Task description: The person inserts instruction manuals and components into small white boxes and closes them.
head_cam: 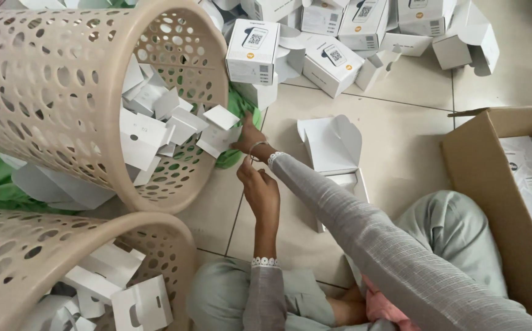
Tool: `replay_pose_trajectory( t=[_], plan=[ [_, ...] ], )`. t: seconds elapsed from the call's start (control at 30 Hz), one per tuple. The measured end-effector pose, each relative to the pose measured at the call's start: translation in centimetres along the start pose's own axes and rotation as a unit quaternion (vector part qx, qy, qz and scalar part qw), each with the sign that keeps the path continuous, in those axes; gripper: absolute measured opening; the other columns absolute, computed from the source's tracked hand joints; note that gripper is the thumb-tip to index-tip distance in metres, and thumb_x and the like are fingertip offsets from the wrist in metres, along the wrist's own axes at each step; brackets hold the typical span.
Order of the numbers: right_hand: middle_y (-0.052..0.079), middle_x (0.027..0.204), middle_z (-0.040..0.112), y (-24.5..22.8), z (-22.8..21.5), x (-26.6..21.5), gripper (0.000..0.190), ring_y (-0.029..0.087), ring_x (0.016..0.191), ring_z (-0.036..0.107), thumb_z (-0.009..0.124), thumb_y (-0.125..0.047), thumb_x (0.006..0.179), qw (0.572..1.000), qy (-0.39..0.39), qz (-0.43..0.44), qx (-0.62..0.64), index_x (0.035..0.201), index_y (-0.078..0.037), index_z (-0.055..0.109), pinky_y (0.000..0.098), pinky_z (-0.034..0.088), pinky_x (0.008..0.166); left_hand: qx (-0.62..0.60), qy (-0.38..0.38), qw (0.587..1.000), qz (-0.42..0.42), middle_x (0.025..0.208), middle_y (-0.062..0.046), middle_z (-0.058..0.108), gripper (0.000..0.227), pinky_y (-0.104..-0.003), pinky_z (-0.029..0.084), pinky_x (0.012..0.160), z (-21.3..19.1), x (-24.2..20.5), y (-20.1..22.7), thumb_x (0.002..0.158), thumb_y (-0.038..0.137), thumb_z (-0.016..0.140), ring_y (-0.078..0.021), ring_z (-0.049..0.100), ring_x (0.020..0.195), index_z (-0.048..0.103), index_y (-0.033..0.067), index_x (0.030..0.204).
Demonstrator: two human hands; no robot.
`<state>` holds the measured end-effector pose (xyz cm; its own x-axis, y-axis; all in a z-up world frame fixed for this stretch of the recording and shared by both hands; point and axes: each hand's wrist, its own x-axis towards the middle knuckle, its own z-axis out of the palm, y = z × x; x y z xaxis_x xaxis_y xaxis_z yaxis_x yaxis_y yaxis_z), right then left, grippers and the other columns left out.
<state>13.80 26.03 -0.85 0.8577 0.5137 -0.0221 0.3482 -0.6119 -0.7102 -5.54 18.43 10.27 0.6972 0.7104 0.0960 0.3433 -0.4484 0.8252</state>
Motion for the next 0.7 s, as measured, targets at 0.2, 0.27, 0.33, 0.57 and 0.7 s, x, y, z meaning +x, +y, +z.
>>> replay_pose_trajectory(
  t=[0.2, 0.27, 0.33, 0.57, 0.7],
  plan=[
    [0.022, 0.111, 0.078, 1.9, 2.8, 0.1, 0.114, 0.032, 0.100, 0.075, 0.086, -0.023, 0.071, 0.992, -0.028, -0.012, 0.124, 0.158, 0.001, 0.016, 0.0373, 0.059, 0.086, -0.055, 0.045, 0.997, 0.015, 0.144, -0.026, 0.042, 0.049, -0.047, 0.056, 0.090, -0.4, 0.2, 0.3, 0.099, 0.001, 0.047, -0.0395, 0.067, 0.112, 0.037, 0.0018, 0.147],
    [0.018, 0.102, 0.071, 3.4, 4.1, 0.0, 0.092, 0.029, 0.088, 0.072, 0.077, -0.038, 0.082, 0.914, -0.040, 0.087, 0.394, 0.148, 0.008, 0.033, 0.0404, 0.063, 0.077, -0.057, 0.032, 0.998, -0.010, 0.145, -0.025, 0.040, 0.047, -0.046, 0.056, 0.091, -1.0, 0.1, 1.0, 0.100, 0.004, 0.046, -0.0395, 0.066, 0.114, 0.037, 0.0022, 0.147],
    [0.015, 0.092, 0.064, 2.4, 2.2, -2.9, 0.084, 0.026, 0.076, 0.068, 0.069, -0.053, 0.093, 0.755, -0.049, 0.177, 0.629, 0.138, 0.015, 0.051, 0.0433, 0.068, 0.067, -0.060, 0.017, 0.998, -0.033, 0.147, -0.025, 0.038, 0.046, -0.046, 0.056, 0.092, -1.3, 0.1, 1.2, 0.102, 0.006, 0.045, -0.0394, 0.064, 0.115, 0.037, 0.0026, 0.147],
    [0.006, 0.089, 0.070, -0.2, -6.9, -17.1, 0.054, 0.016, 0.071, 0.072, 0.082, -0.012, 0.080, 0.959, 0.180, -0.009, 0.221, 0.125, -0.005, 0.054, 0.0315, 0.059, 0.063, -0.040, 0.111, 0.991, 0.065, 0.150, -0.028, 0.040, 0.041, -0.051, 0.047, 0.105, -1.1, 0.1, 0.5, 0.103, 0.007, 0.047, -0.0436, 0.049, 0.135, 0.043, -0.0027, 0.143],
    [0.003, 0.095, 0.065, 2.7, -10.4, -24.2, 0.052, 0.011, 0.081, 0.066, 0.081, -0.006, 0.082, 0.921, 0.220, -0.002, 0.320, 0.125, -0.006, 0.052, 0.0263, 0.059, 0.071, 0.074, 0.130, 0.976, 0.158, 0.151, -0.032, 0.039, 0.045, -0.053, 0.042, 0.110, 0.4, 0.1, -1.6, 0.105, 0.009, 0.049, -0.0475, 0.043, 0.140, 0.042, -0.0070, 0.146]
  ],
)
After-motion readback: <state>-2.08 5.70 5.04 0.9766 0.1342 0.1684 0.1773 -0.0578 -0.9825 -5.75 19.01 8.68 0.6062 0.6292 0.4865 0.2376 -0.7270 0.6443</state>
